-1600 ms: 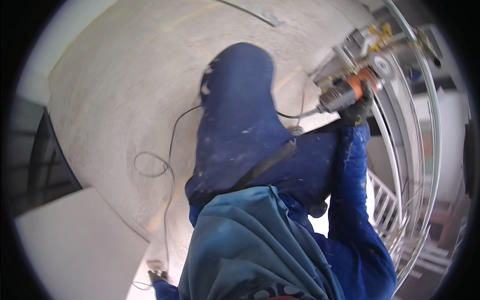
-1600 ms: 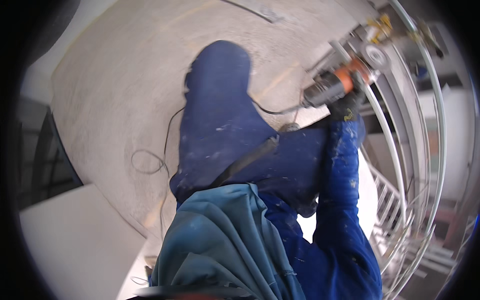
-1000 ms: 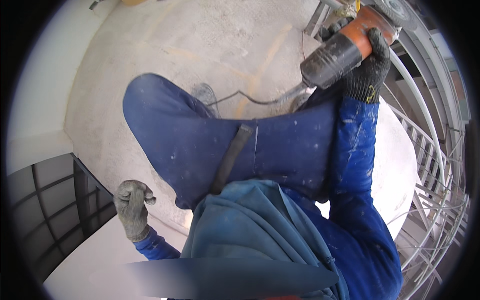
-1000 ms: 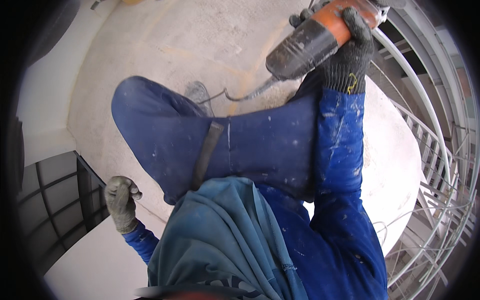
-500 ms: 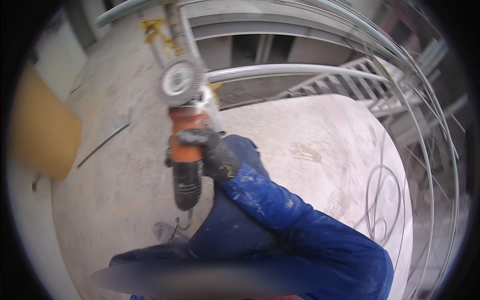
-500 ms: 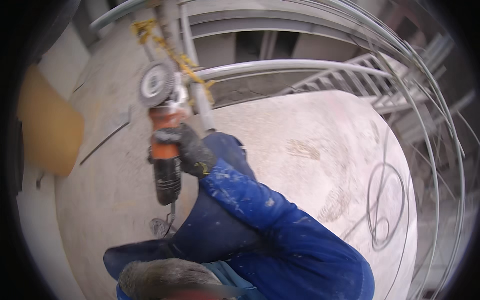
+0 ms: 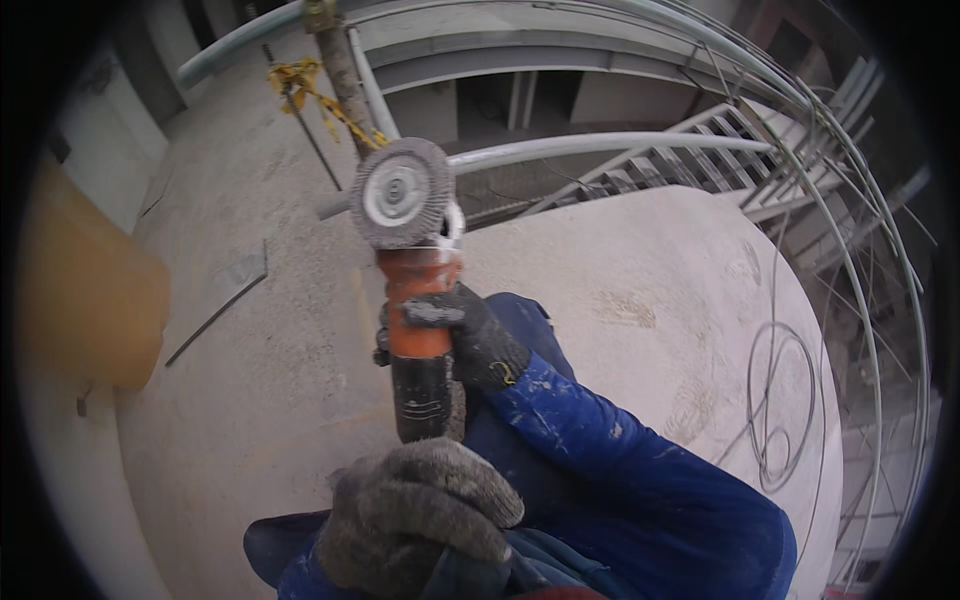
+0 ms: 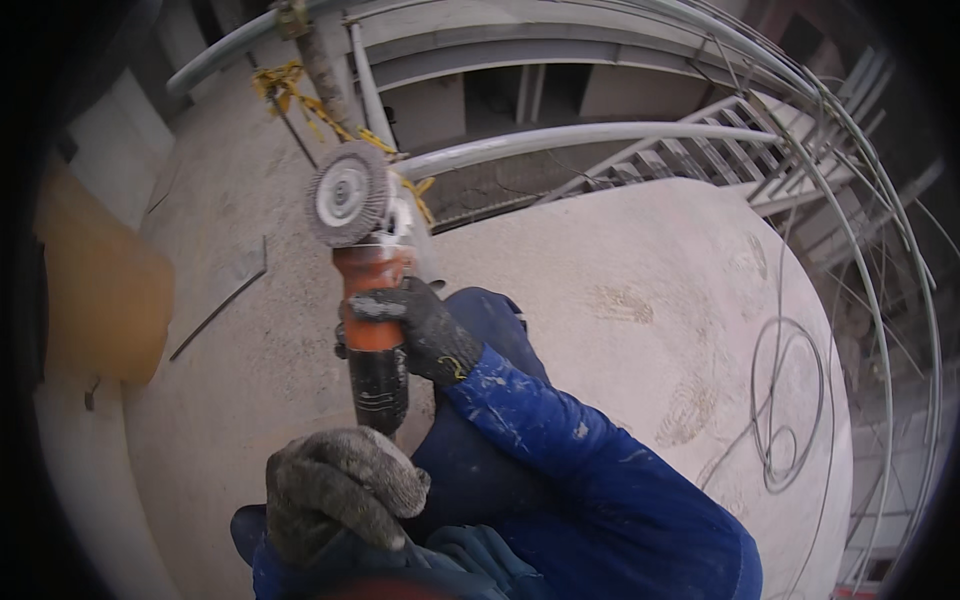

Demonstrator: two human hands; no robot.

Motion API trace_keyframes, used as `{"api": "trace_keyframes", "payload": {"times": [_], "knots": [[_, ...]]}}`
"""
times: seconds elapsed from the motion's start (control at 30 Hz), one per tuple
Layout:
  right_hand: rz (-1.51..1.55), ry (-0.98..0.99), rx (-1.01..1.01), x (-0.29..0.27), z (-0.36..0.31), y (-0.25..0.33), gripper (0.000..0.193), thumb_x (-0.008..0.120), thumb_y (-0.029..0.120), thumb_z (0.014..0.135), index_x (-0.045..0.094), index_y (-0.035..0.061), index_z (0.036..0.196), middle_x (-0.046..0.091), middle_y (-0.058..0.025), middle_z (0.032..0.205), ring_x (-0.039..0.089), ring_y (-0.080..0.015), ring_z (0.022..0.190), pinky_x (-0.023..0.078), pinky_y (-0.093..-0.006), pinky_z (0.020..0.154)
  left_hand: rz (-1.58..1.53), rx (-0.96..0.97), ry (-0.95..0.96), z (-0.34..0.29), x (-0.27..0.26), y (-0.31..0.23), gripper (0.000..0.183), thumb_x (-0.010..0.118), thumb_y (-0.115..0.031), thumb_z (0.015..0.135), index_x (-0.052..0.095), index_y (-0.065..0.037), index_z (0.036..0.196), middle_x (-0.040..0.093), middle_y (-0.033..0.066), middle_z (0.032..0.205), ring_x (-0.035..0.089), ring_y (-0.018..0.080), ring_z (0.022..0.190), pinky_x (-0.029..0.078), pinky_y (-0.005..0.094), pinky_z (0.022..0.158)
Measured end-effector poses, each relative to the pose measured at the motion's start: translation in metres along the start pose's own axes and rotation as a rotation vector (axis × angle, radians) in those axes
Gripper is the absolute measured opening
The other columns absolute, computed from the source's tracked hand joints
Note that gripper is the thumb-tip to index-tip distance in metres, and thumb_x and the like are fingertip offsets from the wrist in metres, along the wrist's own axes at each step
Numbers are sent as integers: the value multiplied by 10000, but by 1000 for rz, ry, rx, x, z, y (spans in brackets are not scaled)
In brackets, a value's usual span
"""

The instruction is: The person uses an angle grinder to cut or grind a concrete floor along a marked line. They reposition the tool and continue grinding the same area for the duration of the clip.

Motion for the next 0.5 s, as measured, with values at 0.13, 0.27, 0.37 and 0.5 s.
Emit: {"api": "trace_keyframes", "payload": {"times": [0.13,0.27,0.37,0.5], "knots": [[-14,28,-3,13,-6,10,494,780,137,894,589,-38,1314,726,-216,1065,763,-377,929,663,-544,875,-24,-87,-384,-18,-32,-13,108,773,-114,961,809,-90,1060,796,115,1061,775,260,1040,636,419,898],[-63,-46,-17,6,-8,13,533,747,224,893,577,-70,1304,710,-257,1060,748,-432,946,645,-590,904,-48,-403,-605,-76,-42,-6,283,693,-158,1046,712,-37,1302,775,138,1188,764,243,1083,633,414,963],[-65,-77,30,5,-12,3,590,766,251,864,565,-90,1303,695,-253,1041,741,-438,978,637,-610,935,-15,-390,-619,-108,-60,-11,313,660,-171,1065,688,-21,1338,760,147,1228,756,247,1105,616,419,997],[-310,-90,-54,8,-3,8,701,773,355,845,547,-95,1333,691,-262,1021,757,-404,907,663,-588,862,23,-158,-452,-103,-99,-48,354,616,-188,1090,655,0,1388,739,159,1281,746,252,1135,593,426,1042]]}}
Point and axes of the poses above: each hand's wrist, its own z-axis towards the middle knuckle, its own x-axis out of the palm, y = z × x, the point moved 10 cm from there along z, towards the middle knuckle
